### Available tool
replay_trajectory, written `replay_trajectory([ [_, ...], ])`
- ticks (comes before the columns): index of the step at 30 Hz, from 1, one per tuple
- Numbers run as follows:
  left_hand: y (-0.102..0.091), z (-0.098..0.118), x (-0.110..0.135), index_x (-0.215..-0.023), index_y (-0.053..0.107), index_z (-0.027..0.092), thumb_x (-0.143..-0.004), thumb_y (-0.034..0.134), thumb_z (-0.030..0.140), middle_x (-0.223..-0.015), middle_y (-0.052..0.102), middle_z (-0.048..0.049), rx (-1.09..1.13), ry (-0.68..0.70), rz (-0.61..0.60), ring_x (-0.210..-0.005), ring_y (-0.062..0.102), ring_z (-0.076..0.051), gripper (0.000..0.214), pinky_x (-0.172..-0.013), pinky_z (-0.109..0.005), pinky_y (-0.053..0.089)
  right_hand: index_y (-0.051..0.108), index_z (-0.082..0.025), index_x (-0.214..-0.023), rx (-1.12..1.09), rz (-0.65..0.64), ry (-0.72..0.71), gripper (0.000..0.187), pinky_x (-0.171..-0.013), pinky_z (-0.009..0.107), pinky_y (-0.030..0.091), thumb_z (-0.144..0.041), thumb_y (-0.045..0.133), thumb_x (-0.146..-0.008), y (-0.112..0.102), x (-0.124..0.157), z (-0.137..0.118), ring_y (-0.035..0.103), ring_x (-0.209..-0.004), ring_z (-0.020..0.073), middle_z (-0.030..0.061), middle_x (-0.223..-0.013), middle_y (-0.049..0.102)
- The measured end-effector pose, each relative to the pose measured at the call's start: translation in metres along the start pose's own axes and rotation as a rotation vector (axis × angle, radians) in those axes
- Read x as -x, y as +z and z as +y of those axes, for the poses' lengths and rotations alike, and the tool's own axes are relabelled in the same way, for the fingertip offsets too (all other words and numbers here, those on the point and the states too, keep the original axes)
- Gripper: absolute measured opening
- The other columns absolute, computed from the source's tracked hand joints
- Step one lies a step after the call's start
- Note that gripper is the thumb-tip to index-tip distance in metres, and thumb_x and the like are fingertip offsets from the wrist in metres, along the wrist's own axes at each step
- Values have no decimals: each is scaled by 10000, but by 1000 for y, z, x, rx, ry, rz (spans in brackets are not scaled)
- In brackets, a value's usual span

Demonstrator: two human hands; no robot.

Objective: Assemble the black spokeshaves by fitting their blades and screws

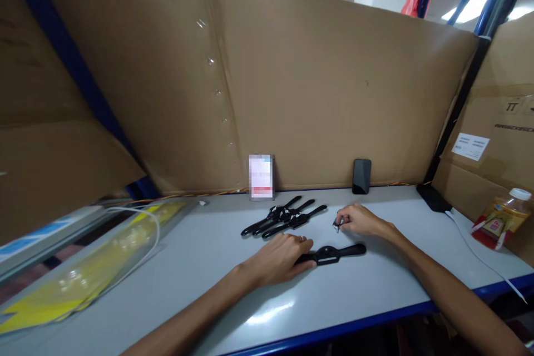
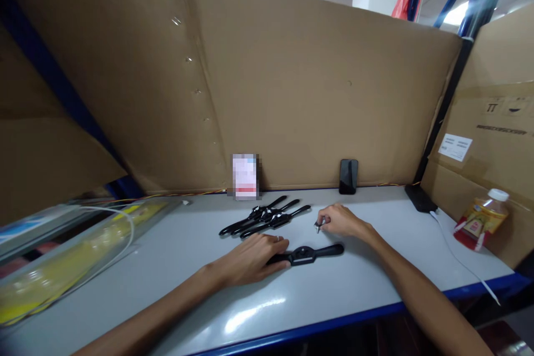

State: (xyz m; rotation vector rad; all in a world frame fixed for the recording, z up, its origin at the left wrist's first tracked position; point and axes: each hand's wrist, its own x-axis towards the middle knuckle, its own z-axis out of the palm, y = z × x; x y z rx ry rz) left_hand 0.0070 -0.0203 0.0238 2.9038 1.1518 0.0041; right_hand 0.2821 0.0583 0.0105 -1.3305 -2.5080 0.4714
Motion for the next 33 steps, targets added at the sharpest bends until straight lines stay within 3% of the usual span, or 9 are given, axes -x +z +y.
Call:
replay_trajectory([
  [4,1,-1,0,-896,601,188,-1024,479,428,-836,683,-79,4,1,5,-744,655,-245,298,-634,-339,400,782,-209,-951,30,7,31,184,-631,244,343,-257,734,-780,3,3,-13,586,-707,152,22,-835,729],
  [9,2,-1,0,-884,597,192,-1020,470,431,-828,680,-75,2,7,16,-739,657,-244,303,-622,-340,391,764,-217,-930,35,-29,12,181,-633,245,342,-196,697,-763,5,6,-22,586,-715,158,19,-820,718],
  [18,2,-1,0,-868,587,186,-1023,487,419,-798,659,-63,26,1,11,-718,642,-233,298,-618,-327,368,725,-206,-811,77,-103,-39,95,-602,256,326,-273,722,-744,-6,16,-34,562,-676,154,17,-774,698],
  [22,1,-1,0,-869,588,185,-1027,474,428,-799,661,-66,20,6,18,-719,643,-233,312,-613,-332,369,721,-209,-747,107,-78,-6,42,-584,275,312,-239,691,-747,-14,17,-22,539,-624,154,15,-699,682],
  [28,4,-4,1,-881,598,189,-1025,469,431,-806,666,-70,6,12,30,-715,638,-231,309,-600,-339,359,704,-196,-701,192,93,169,100,-599,303,304,-199,663,-793,-29,13,18,551,-636,178,70,-731,690],
  [33,6,-4,2,-873,586,189,-1031,455,432,-808,659,-72,23,17,25,-695,626,-226,318,-594,-335,343,670,-196,-659,203,164,236,146,-617,310,318,-180,656,-804,-25,12,44,559,-646,197,88,-687,658],
])
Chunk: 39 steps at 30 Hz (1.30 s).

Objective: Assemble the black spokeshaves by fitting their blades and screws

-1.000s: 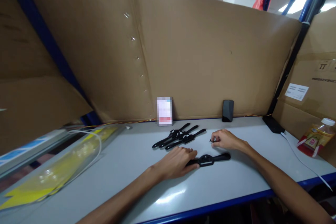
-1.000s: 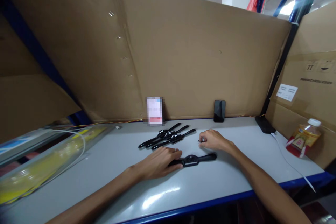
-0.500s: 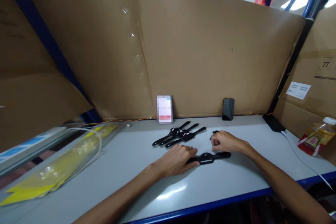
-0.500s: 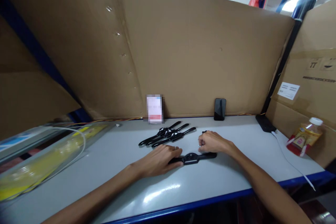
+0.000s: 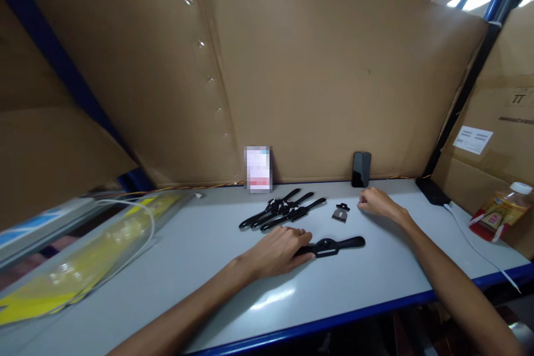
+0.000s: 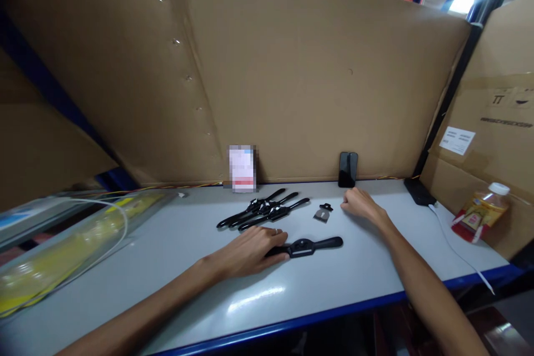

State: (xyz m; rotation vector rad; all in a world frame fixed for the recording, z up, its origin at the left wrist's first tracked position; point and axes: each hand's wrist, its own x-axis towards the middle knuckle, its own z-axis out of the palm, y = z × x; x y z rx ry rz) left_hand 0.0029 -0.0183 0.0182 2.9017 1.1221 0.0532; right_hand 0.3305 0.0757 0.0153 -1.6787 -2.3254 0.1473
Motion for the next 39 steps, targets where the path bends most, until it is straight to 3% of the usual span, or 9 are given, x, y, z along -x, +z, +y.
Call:
replay_trajectory([
  [6,2,-6,-1,-876,582,192,-1031,457,496,-824,660,-66,44,5,23,-718,633,-222,363,-630,-315,377,708,-194,-788,-62,70,-5,213,-619,306,310,-306,610,-939,1,-6,-3,558,-665,194,93,-760,689],
  [11,2,-30,-4,-996,587,191,-1053,377,403,-946,685,-85,28,-204,182,-837,658,-254,304,-708,-340,443,684,-168,-720,-66,74,-105,339,-642,299,325,-253,508,-997,-11,4,-35,568,-684,180,85,-754,692],
  [15,6,-48,-5,-1112,586,190,-1023,409,347,-1102,660,-117,-12,-338,204,-936,653,-269,253,-736,-353,486,749,-203,-993,-172,-50,-362,206,-740,282,399,-308,572,-984,-4,27,-79,624,-829,188,67,-964,714],
  [18,9,-50,-6,-1171,591,188,-996,450,319,-1184,617,-137,-36,-353,201,-1025,627,-277,260,-743,-347,508,702,-209,-1218,-103,-138,-449,408,-772,312,422,-481,688,-913,8,45,-110,634,-895,224,102,-1150,676],
  [25,10,-44,-7,-1163,573,158,-988,451,277,-1157,615,-155,-49,-347,175,-1053,611,-304,244,-766,-382,521,718,-207,-1007,8,-253,-507,184,-652,291,326,-362,656,-931,5,60,-128,598,-754,180,69,-1033,677],
  [28,15,-48,-6,-1214,533,165,-988,450,288,-1171,626,-160,-33,-335,212,-1051,621,-309,270,-762,-385,517,710,-217,-912,52,-324,-452,70,-625,296,297,-227,685,-847,-11,64,-117,601,-749,196,57,-932,698],
  [32,23,-56,-6,-1369,443,191,-985,454,302,-1247,631,-168,1,-328,220,-1099,626,-315,400,-807,-403,519,698,-212,-747,163,-383,-203,224,-608,304,304,-15,634,-661,-29,62,-88,631,-736,229,74,-813,710],
  [36,30,-60,-7,-1416,428,201,-958,439,254,-1326,610,-168,30,-301,207,-1177,608,-319,461,-889,-420,508,735,-184,-736,290,-335,156,238,-661,320,387,8,612,-665,-38,43,-48,691,-812,270,152,-891,742],
  [39,33,-65,-7,-1452,403,199,-926,441,230,-1354,598,-171,75,-296,209,-1152,621,-317,528,-896,-425,502,749,-157,-739,296,-346,281,235,-672,326,426,24,632,-645,-45,28,-18,711,-818,295,171,-868,749],
])
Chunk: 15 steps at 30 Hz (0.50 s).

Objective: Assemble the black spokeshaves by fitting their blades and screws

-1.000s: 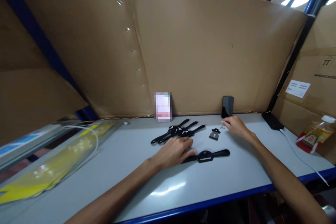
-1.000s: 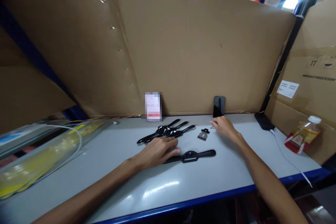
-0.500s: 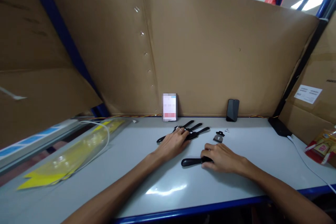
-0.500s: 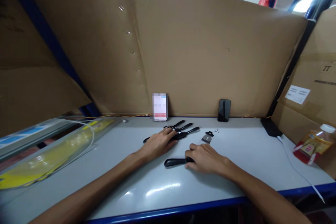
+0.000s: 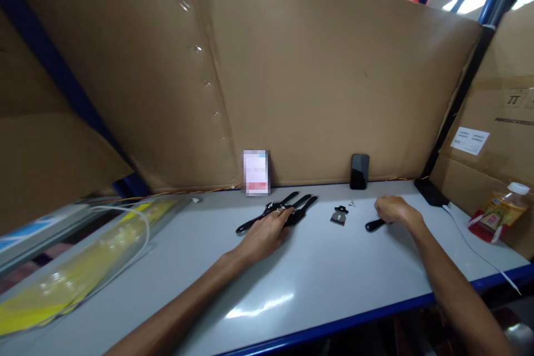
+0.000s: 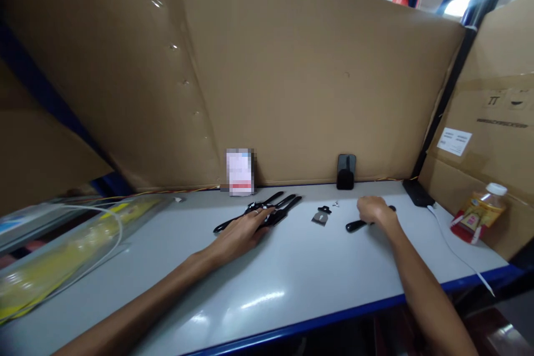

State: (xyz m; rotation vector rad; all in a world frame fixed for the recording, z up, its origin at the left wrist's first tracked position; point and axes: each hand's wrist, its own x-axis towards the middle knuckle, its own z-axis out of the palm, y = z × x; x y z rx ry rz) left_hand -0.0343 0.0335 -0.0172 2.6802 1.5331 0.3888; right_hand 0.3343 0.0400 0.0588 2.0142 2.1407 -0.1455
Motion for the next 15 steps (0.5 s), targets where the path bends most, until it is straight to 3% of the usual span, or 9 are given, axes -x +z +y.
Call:
replay_trajectory([
  [5,-16,-8,3,-1410,465,219,-825,523,223,-1087,696,-99,117,-3,-164,-944,653,-292,588,-776,-364,479,770,-131,-840,-6,-23,115,230,-683,309,461,-12,621,-711,-2,-14,26,723,-908,302,184,-1000,760],
  [9,-40,-8,8,-1302,564,180,-719,580,187,-895,650,-33,264,61,-342,-788,593,-224,583,-695,-303,416,772,-137,-1004,-1,6,125,301,-732,312,482,-49,589,-782,-2,-13,29,714,-998,305,188,-1123,744],
  [12,-48,-3,8,-1174,642,176,-704,605,191,-825,606,-12,352,87,-372,-742,539,-193,472,-678,-284,385,745,-130,-1134,0,59,100,370,-773,331,483,-69,577,-810,-3,-12,24,697,-1052,324,214,-1203,710],
  [15,-45,4,7,-1060,683,174,-708,637,207,-796,588,-8,429,96,-381,-724,515,-179,357,-673,-281,375,706,-181,-1242,-34,113,1,411,-819,315,471,-127,591,-850,-2,-11,10,677,-1098,296,169,-1245,697],
])
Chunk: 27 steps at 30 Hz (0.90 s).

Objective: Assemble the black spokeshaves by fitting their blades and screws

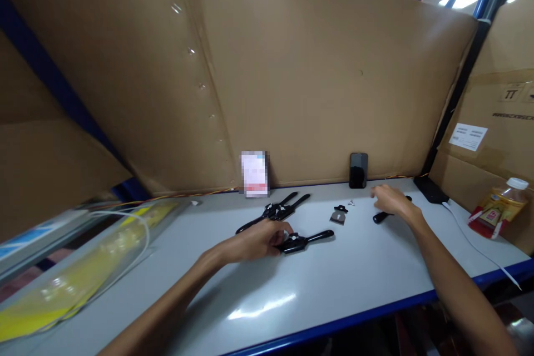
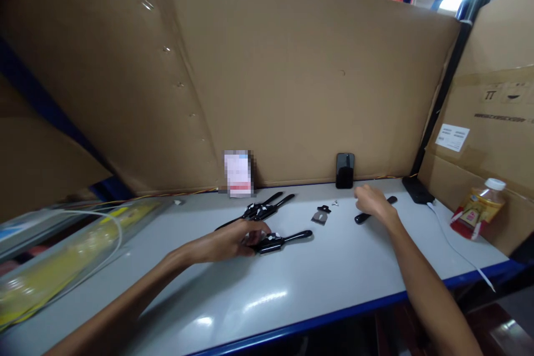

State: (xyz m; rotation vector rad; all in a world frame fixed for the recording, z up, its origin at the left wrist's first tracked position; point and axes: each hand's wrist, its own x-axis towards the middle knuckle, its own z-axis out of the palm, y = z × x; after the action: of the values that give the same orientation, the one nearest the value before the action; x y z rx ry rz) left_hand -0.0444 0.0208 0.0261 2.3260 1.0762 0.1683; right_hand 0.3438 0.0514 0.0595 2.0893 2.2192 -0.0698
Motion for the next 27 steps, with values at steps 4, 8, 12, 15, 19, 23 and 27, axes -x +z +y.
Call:
replay_trajectory([
  [4,10,11,-5,-1069,687,158,-726,647,227,-793,580,-6,115,5,-14,-715,506,-163,352,-665,-275,371,702,-216,-1258,-158,44,-250,412,-881,313,473,-208,662,-848,8,2,-23,646,-1144,283,125,-1248,697],
  [8,14,22,-7,-1078,678,150,-751,636,244,-780,553,8,139,14,-25,-714,495,-154,343,-670,-277,376,683,-238,-1327,-201,45,-442,505,-1082,395,414,-175,692,-827,21,1,-33,502,-1369,312,117,-1472,573],
  [12,14,26,-7,-1071,680,158,-745,626,219,-786,556,13,96,5,-27,-714,498,-152,336,-661,-277,364,636,-291,-1404,-248,-51,-499,575,-1188,454,318,-220,719,-839,30,-4,-31,371,-1483,319,80,-1602,424],
  [15,14,25,-8,-1094,685,165,-751,639,222,-791,570,14,69,11,-17,-710,497,-150,351,-665,-280,355,624,-310,-1413,-278,-41,-557,525,-1165,448,359,-214,647,-897,34,-8,-32,450,-1438,293,65,-1532,519],
  [19,15,22,-9,-1079,692,175,-763,648,225,-812,579,7,58,48,-5,-725,500,-151,323,-663,-279,348,610,-299,-1428,-282,41,-594,494,-1132,455,405,-200,571,-945,46,-10,-42,505,-1394,296,79,-1506,544],
  [23,16,19,-9,-1093,706,179,-753,655,208,-818,581,4,68,65,4,-736,508,-154,345,-656,-273,347,561,-325,-1470,-340,121,-605,461,-1130,461,422,-269,484,-1019,63,-11,-61,466,-1427,285,55,-1550,497],
  [27,18,21,-9,-1172,717,186,-771,661,206,-816,592,1,75,76,28,-729,515,-155,406,-673,-282,364,545,-270,-1480,-536,143,-704,451,-1143,428,415,-285,428,-1045,68,-13,-77,464,-1430,241,59,-1516,539],
])
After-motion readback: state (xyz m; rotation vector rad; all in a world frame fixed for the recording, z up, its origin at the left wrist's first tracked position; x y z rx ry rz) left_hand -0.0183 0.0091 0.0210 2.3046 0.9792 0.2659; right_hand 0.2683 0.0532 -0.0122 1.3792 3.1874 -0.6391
